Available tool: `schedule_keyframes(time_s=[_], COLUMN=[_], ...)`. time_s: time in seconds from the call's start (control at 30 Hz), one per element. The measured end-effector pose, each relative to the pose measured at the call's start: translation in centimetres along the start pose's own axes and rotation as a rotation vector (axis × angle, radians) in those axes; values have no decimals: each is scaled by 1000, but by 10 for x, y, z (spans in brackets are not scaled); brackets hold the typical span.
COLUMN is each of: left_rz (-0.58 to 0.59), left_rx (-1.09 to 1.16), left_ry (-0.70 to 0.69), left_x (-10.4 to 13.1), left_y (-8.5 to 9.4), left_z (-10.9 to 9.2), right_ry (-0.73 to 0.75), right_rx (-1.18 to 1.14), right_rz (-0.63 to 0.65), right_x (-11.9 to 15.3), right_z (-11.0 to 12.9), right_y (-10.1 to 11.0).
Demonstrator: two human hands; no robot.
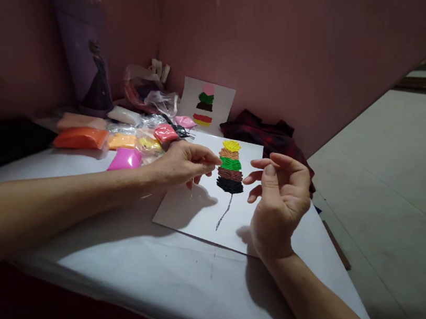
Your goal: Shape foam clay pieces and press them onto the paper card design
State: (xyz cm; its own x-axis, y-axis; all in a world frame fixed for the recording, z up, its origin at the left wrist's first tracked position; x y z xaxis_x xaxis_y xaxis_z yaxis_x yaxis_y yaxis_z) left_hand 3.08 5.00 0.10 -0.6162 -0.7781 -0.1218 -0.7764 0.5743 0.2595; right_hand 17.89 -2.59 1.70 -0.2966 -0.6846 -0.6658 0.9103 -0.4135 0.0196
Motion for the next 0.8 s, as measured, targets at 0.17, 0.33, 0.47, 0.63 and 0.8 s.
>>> schedule_keyframes(time_s=[0.17, 0.33, 0.47, 0.63, 0.8], left_rz=[23, 43, 43, 89, 122], left_rx=[14, 6, 80, 73, -37], left_ry=[-5, 20, -7, 22, 46], left_x=[-1, 1, 1, 2, 2], left_y=[-1, -3, -5, -7, -8], left_z=[0, -4, -7, -6, -4], right_ry=[-16, -23, -41, -35, -47], right_rx=[20, 83, 127, 153, 220], right_rz=[32, 152, 229, 250, 292], right_x=[1, 5, 5, 4, 4], right_z=[-4, -7, -11, -13, -16], right_y=[-2, -7, -11, -12, -13])
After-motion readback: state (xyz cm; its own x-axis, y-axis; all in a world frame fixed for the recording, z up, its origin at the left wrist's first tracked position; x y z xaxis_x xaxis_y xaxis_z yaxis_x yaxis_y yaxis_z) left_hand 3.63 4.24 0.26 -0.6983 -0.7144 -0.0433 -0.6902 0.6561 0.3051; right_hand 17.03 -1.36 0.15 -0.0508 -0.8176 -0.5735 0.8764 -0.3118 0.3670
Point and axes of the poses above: each hand's wrist, its own x-axis away from the middle knuckle, its own y-axis out of the back of the hand, z = x × y, the point moved 5 cm from there along -x, towards the middle knuckle, and after that the axes turned 9 degrees about z, right-handed, at the moved point
